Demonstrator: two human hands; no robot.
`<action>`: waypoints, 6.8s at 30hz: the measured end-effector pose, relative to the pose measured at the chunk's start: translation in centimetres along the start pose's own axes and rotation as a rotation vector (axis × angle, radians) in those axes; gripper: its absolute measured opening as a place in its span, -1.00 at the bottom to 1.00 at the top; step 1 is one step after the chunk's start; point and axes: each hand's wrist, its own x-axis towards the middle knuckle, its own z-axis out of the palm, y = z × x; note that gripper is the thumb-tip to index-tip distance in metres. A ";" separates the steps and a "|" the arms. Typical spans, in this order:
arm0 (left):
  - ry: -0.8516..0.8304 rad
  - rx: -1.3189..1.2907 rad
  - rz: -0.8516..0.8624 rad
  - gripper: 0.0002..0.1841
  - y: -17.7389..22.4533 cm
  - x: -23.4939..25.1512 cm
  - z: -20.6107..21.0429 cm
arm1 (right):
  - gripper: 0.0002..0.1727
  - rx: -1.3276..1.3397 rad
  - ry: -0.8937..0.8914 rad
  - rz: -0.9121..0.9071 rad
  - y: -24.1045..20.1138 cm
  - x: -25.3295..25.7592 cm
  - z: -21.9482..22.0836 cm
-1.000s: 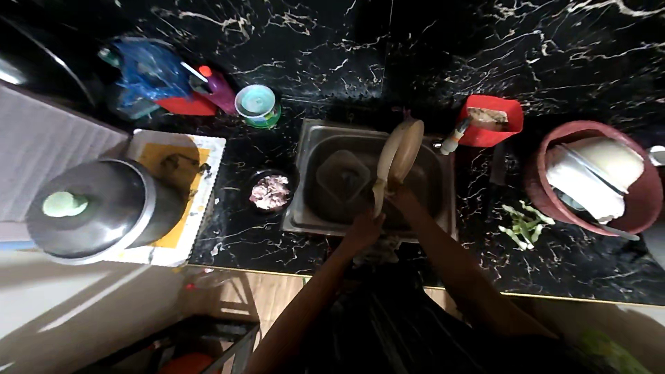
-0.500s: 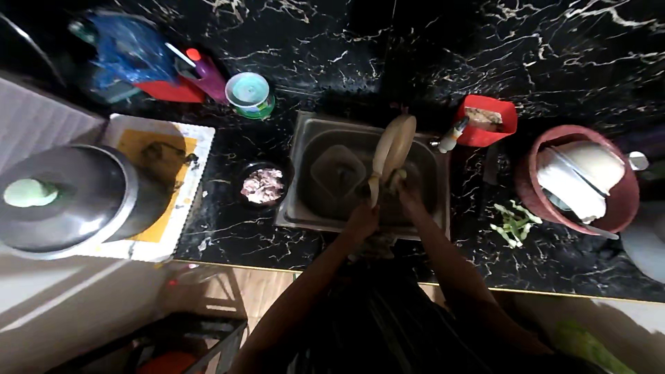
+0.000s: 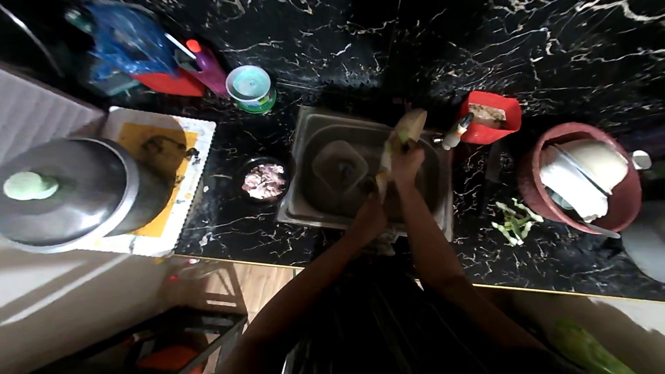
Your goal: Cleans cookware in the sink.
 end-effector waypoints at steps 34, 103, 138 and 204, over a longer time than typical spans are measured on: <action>0.049 -0.084 0.011 -0.57 0.9 1.3 0.0 | -0.59 -0.090 -0.416 0.175 2.3 -5.3 -4.7; -0.112 -0.252 -0.074 -0.47 -5.7 -1.2 -2.0 | -0.61 -0.045 -0.820 -0.051 11.6 -2.0 -1.0; -0.522 -0.972 -0.025 -0.65 -12.5 4.3 2.0 | -0.79 -0.039 -0.657 -0.785 -10.9 5.0 26.8; -0.205 -0.064 -0.126 -0.48 -6.7 6.7 -2.1 | -0.62 -0.183 -0.668 0.090 15.3 7.2 -5.9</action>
